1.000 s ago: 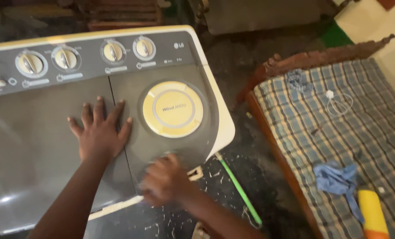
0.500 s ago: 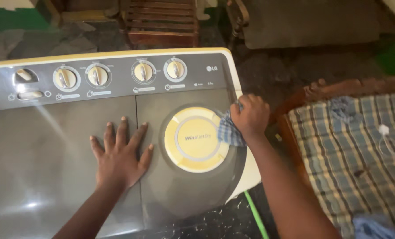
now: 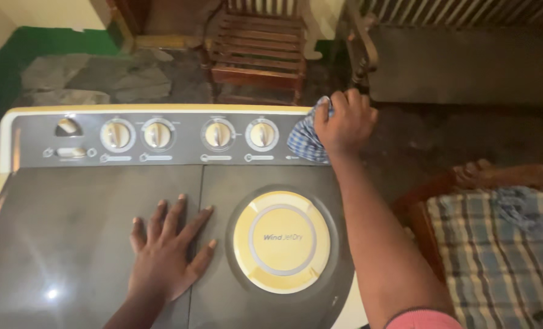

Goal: The person wipes the exterior of a top-loading washing machine with a cloth. They clean the front panel, sides, and top control panel, moving the cloth across the surfaces in repeated strokes.

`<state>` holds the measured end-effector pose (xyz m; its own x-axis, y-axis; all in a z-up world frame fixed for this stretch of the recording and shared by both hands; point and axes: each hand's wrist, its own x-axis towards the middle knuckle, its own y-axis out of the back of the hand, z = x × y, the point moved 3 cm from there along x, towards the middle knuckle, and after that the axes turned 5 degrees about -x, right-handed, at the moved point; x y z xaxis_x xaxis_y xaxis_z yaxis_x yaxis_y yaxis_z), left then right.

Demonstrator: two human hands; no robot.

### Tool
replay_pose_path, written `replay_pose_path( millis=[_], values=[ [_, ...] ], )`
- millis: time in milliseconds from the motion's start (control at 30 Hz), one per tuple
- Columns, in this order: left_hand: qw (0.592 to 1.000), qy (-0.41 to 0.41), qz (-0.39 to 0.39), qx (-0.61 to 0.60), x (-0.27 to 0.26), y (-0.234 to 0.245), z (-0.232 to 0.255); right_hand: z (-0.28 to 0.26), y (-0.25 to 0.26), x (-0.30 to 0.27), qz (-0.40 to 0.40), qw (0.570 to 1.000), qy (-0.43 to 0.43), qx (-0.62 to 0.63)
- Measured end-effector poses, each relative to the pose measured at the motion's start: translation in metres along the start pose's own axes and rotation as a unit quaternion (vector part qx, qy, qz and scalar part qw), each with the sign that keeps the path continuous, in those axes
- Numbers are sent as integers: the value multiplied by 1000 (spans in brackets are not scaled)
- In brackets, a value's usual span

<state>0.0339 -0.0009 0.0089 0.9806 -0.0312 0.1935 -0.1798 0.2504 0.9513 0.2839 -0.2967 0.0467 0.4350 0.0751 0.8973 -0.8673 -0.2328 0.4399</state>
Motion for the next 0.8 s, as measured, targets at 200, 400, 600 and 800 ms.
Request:
replay_pose_path(
  millis=[200, 400, 600, 800],
  values=[
    [1000, 10, -18, 1, -1, -5, -5, 9, 2, -32, -131, 991, 4, -3],
    [1000, 2, -16, 4, 2, -3, -1, 34, 61, -92, -239, 965, -85, 68],
    [999, 11, -36, 11, 0, -1, 1, 9, 156, -146, -226, 967, -110, 47],
    [1000, -27, -15, 0, -7, -3, -3, -74, 242, -185, -198, 973, -107, -44]
  ],
)
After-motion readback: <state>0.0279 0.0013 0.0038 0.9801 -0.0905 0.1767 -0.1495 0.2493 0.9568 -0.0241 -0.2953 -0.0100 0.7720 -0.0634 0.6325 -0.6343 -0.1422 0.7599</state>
